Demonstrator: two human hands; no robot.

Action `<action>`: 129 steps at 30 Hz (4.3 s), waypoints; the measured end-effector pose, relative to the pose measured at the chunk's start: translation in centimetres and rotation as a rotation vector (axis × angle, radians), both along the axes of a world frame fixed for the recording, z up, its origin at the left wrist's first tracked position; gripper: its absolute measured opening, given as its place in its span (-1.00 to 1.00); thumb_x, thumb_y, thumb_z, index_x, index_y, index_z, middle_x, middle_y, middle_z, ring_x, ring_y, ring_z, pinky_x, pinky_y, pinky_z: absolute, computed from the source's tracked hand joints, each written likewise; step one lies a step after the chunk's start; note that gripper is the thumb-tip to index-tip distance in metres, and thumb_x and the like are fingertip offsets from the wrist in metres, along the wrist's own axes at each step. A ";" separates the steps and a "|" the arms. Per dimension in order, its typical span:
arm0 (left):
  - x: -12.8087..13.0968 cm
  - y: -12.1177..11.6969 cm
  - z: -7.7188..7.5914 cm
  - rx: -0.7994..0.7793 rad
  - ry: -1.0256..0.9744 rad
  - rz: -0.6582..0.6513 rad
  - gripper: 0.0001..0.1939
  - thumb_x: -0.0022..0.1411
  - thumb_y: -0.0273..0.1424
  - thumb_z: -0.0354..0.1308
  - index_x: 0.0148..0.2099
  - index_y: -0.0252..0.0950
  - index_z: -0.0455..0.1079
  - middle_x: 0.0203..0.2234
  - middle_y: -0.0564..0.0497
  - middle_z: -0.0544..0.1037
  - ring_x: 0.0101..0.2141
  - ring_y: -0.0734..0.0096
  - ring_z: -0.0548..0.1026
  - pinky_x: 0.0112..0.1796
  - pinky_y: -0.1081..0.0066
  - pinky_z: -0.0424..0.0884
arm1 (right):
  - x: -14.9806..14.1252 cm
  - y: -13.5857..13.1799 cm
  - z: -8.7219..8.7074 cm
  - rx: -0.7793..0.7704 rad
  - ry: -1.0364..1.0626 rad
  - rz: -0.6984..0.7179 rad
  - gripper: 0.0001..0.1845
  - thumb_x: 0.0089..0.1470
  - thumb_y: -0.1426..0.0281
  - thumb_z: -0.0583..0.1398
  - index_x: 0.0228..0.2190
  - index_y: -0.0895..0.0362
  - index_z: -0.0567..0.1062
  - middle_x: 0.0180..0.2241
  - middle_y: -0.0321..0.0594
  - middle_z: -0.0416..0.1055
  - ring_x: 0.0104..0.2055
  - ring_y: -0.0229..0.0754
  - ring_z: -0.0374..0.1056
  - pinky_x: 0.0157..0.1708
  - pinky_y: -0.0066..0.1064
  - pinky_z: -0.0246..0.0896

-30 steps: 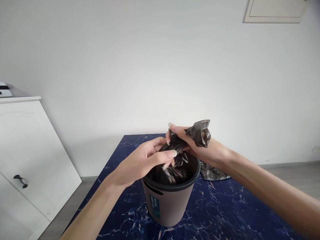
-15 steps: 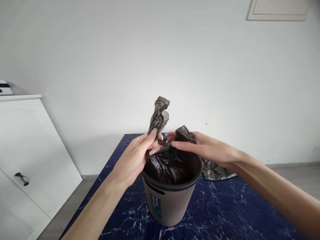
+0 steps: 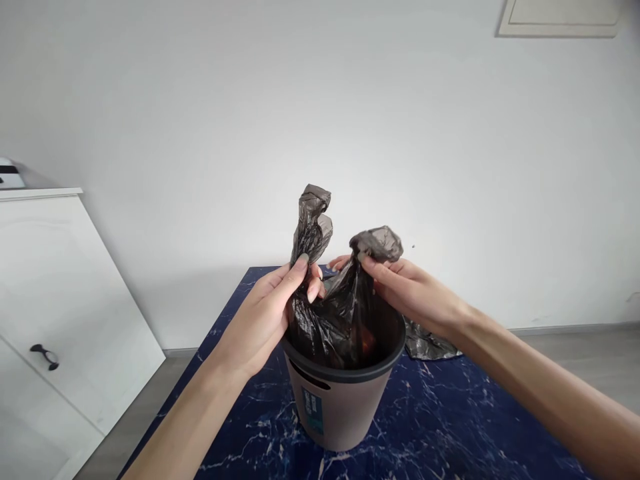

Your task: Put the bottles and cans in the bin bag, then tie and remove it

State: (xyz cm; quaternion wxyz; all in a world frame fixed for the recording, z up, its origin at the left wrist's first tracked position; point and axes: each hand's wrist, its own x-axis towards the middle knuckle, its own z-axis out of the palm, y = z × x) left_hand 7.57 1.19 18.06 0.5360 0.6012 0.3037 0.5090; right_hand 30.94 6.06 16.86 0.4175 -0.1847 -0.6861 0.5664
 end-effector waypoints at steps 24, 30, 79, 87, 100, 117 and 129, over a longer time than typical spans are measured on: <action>0.2 -1.5 -0.7 0.299 0.541 0.196 -0.58 0.65 -0.04 -0.09 -0.10 -0.19 0.41 -0.42 0.07 0.45 -0.39 0.34 0.37 -0.28 0.31 0.32 | -2.8 -1.0 1.8 0.064 -0.401 0.058 -0.67 0.32 0.09 0.17 -0.29 0.07 0.54 -0.18 -0.16 0.49 -0.12 -0.05 0.30 0.06 -0.06 0.28; 0.9 -1.7 -1.0 0.528 0.720 0.231 -0.65 0.63 -0.31 -0.09 -0.18 -0.20 0.46 -0.24 -0.07 0.57 -0.17 0.15 0.49 0.00 0.11 0.42 | -3.9 -3.1 3.0 0.116 -0.398 0.079 -0.57 0.32 -0.07 0.29 -0.26 0.03 0.60 -0.17 -0.13 0.59 -0.09 0.03 0.47 0.00 -0.06 0.42; -0.5 1.0 -0.4 0.173 0.525 0.159 -0.53 0.47 0.12 0.16 -0.07 -0.15 0.63 -0.16 -0.05 0.68 -0.14 0.12 0.60 -0.16 0.25 0.43 | -2.8 -1.4 -0.3 1.471 -0.754 -0.815 -0.71 0.34 0.69 -0.07 -0.20 0.04 0.21 -0.20 -0.15 0.38 -0.44 -0.28 0.13 -0.55 -0.37 0.02; 0.0 0.5 -0.6 0.365 0.610 0.340 -0.67 0.53 -0.08 0.18 -0.15 -0.15 0.64 -0.24 0.00 0.73 -0.16 0.12 0.64 -0.19 0.26 0.40 | -1.3 -2.1 0.4 1.401 -0.921 -0.447 0.09 0.07 0.82 -0.10 0.53 0.16 -0.31 0.33 0.30 0.23 0.18 0.20 0.46 -0.01 0.05 0.57; -5.2 2.6 -1.5 0.452 0.862 0.499 -0.56 0.46 0.07 0.19 -0.25 -0.18 0.50 0.06 -0.11 0.65 0.10 -0.05 0.51 0.15 0.06 0.35 | 4.4 -1.7 -1.5 0.861 -0.884 -0.116 -0.05 0.42 0.48 0.09 0.59 -0.19 -0.24 0.63 -0.21 -0.26 0.65 0.19 -0.29 0.55 0.34 -0.20; -5.1 1.4 -3.1 0.308 0.616 0.428 -0.52 0.44 0.18 0.17 -0.07 -0.10 0.59 0.18 -0.02 0.59 0.19 0.08 0.52 0.12 0.24 0.47 | -3.2 -3.0 1.7 0.730 -1.099 -0.406 -0.56 0.30 0.21 0.31 0.15 0.07 0.60 0.14 -0.05 0.60 0.17 0.21 0.51 0.08 0.04 0.44; -10.9 4.6 -14.1 -0.024 0.490 0.696 -0.37 0.41 0.27 0.02 -0.13 -0.17 0.57 -0.06 -0.10 0.69 0.04 0.00 0.62 0.03 0.21 0.52 | -4.5 -3.0 1.1 0.688 -1.239 -0.515 -0.86 0.24 0.41 0.21 -0.14 0.10 0.44 -0.29 -0.18 0.54 -0.37 -0.12 0.35 -0.43 -0.29 0.01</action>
